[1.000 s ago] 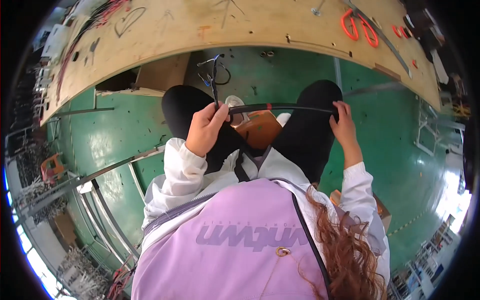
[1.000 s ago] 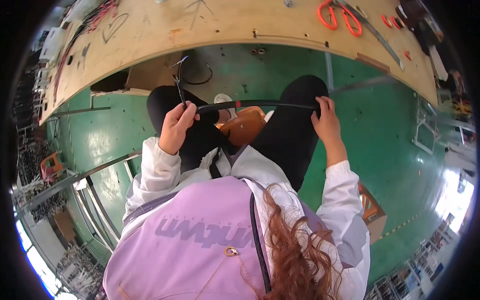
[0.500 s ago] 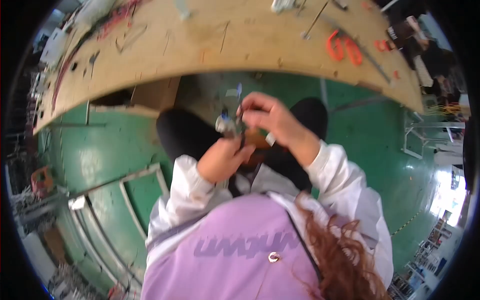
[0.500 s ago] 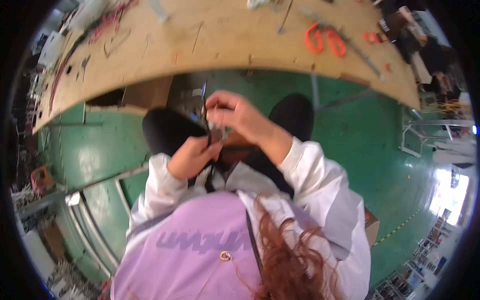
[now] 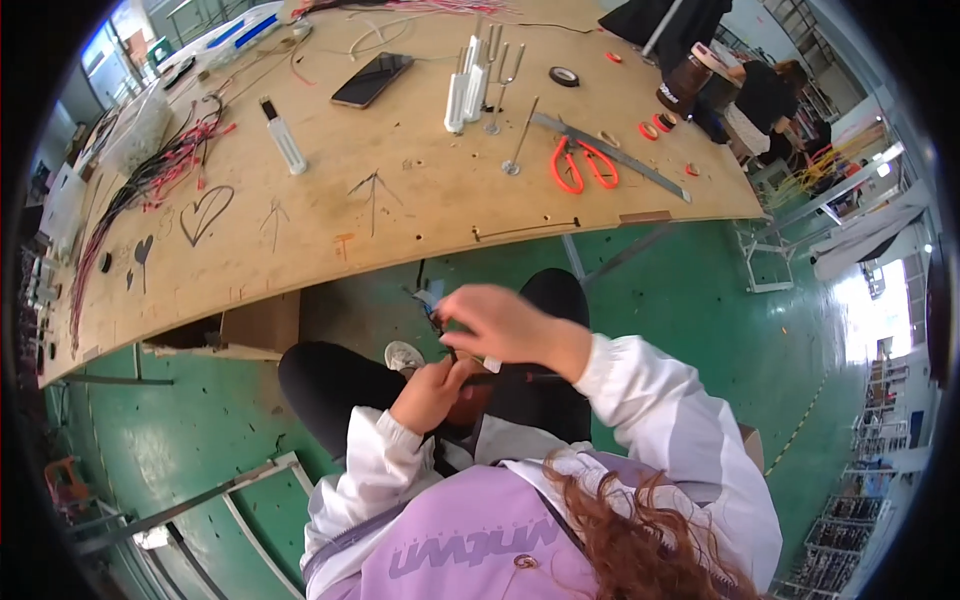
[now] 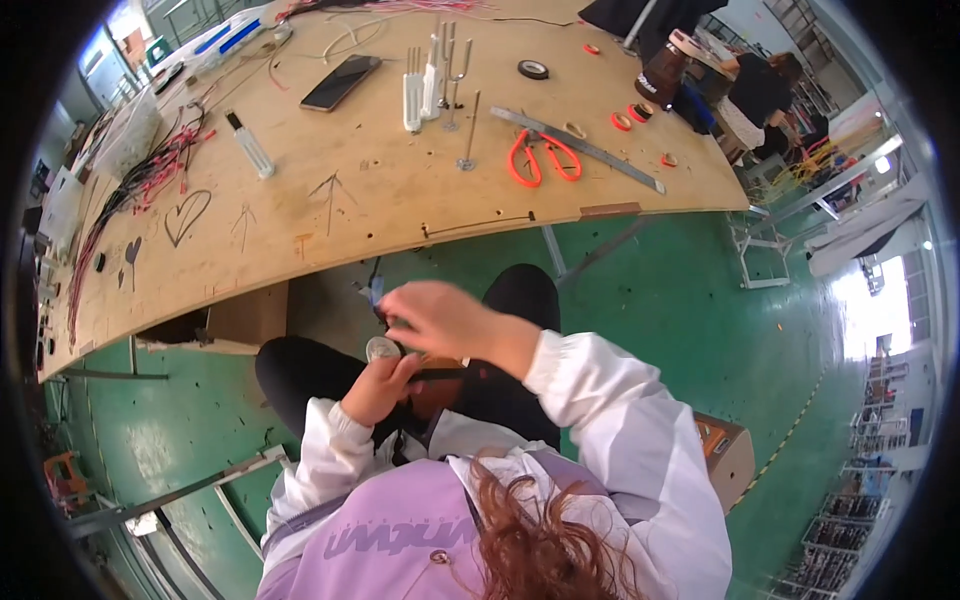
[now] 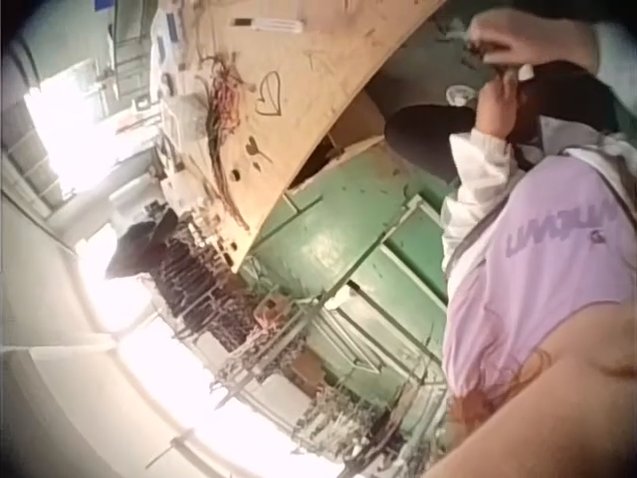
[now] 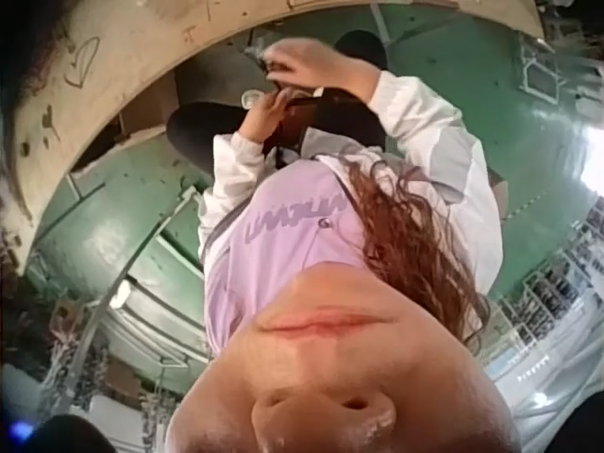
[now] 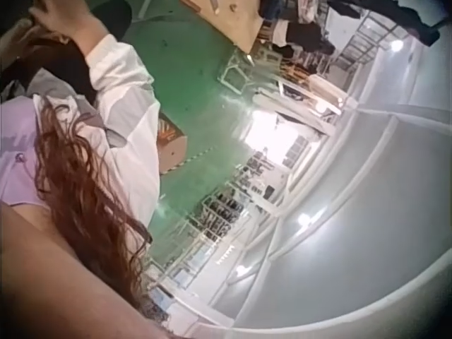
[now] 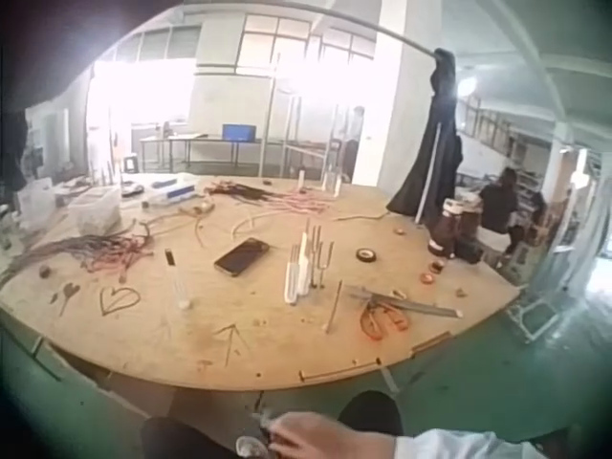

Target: Measure and bundle several colored wires together using electrical tape.

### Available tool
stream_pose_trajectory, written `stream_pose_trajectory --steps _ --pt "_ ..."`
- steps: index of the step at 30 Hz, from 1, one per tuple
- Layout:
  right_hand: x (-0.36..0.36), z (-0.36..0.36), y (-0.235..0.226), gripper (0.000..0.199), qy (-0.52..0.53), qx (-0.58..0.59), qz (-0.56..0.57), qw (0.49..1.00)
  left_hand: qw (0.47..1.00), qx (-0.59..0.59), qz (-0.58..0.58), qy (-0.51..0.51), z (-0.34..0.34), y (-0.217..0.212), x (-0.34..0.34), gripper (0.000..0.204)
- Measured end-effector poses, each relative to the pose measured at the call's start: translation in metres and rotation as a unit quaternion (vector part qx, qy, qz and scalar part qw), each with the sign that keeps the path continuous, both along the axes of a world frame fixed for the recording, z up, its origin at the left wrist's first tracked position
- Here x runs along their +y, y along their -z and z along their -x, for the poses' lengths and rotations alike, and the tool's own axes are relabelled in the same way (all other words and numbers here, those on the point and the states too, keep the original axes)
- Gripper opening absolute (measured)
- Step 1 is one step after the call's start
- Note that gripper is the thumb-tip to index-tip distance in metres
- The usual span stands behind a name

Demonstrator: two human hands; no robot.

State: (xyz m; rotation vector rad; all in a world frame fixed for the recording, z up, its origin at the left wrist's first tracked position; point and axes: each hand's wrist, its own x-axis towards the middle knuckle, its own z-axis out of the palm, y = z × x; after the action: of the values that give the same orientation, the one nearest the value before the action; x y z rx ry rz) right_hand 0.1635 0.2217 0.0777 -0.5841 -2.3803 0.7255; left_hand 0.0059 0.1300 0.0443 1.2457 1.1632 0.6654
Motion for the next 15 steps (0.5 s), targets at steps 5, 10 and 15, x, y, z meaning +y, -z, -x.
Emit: stream_pose_trajectory --steps 5,10,15 --pt "0.11 -0.152 -0.054 0.026 0.457 -0.155 -0.13 0.866 0.992 -0.084 -0.009 -0.093 0.011 0.005 -0.017 0.014" --pt "0.2 -0.291 -0.028 0.038 0.475 -0.438 -0.031 0.763 0.986 -0.139 0.061 -0.062 0.004 0.003 -0.006 0.015" --pt "0.181 -0.306 -0.08 0.023 0.33 -0.533 -0.109 0.771 0.978 -0.18 0.059 -0.084 -0.004 0.0 -0.003 0.028"
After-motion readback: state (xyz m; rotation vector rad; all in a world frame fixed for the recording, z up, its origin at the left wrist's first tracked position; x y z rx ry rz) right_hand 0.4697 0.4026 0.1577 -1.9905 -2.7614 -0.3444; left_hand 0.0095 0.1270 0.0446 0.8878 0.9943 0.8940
